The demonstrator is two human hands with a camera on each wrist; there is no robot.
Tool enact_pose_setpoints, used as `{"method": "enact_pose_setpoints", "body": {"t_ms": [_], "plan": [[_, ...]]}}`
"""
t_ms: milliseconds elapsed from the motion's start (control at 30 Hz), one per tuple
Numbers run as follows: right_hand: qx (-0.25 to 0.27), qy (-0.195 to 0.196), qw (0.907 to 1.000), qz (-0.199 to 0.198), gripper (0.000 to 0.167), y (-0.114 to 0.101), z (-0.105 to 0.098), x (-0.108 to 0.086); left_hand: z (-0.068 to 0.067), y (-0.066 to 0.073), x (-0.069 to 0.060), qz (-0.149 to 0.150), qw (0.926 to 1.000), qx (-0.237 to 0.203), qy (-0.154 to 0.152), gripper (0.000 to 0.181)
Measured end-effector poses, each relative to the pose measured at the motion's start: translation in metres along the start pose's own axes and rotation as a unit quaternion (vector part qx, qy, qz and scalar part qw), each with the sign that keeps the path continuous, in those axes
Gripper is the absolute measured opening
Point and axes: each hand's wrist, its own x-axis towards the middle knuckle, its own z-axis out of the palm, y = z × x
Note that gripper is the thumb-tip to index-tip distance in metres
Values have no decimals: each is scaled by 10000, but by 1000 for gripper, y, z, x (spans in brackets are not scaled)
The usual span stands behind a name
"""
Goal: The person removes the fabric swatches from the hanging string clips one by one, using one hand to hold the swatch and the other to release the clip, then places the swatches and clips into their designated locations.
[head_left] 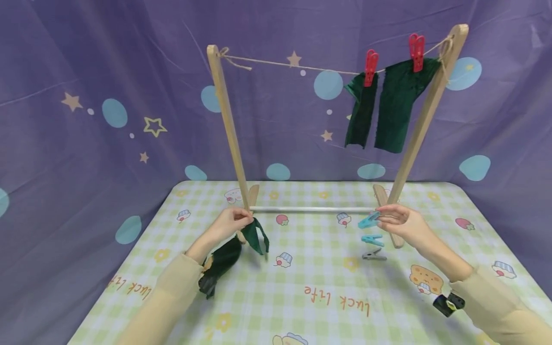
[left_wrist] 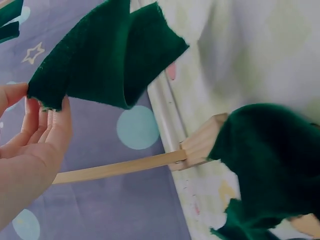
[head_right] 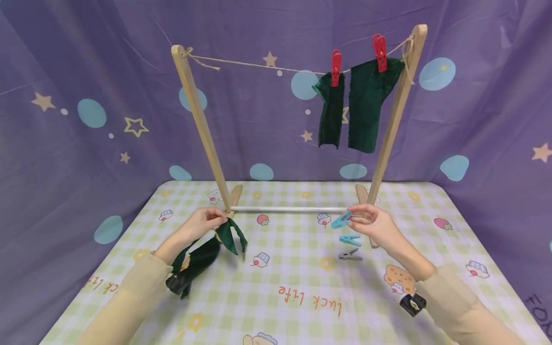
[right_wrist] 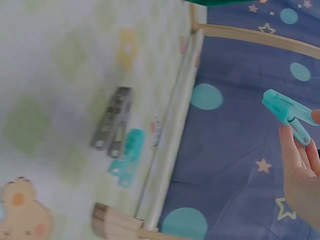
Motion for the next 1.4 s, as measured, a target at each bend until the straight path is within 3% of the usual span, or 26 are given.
{"method": "enact_pose_setpoints", "body": {"t_ms": [167, 367, 567, 733, 933, 1100, 1267, 1400], "plan": [[-405, -19, 9987, 312, 40, 12, -1, -6, 3, -8, -2, 0, 9994, -338, -59, 17], [-420, -80, 9986, 311, 41, 23, -1, -9, 3, -12, -3, -99, 9991, -417, 20, 20], [-439, -71, 9980, 440, 44, 28, -2, -10, 6, -13, -3, -634, 9934, -918, 262, 26], [-153, -345, 9981, 485, 43, 38, -3, -15, 13, -20, -8, -1068, 9847, -1337, 313, 27], [55, -613, 9955, 720, 44, 48, -5, -21, 21, -39, -19, -1394, 9838, -1068, 348, 25], [-76, -822, 9929, 861, 46, 52, -6, -24, 18, -48, -32, -1593, 9831, -855, 290, 24], [-418, -697, 9922, 943, 45, 59, -6, -28, 16, -55, -42, -1577, 9852, -662, 111, 22], [-309, -699, 9921, 999, 43, 65, -6, -31, 16, -62, -50, -1673, 9847, -486, 34, 18]]}}
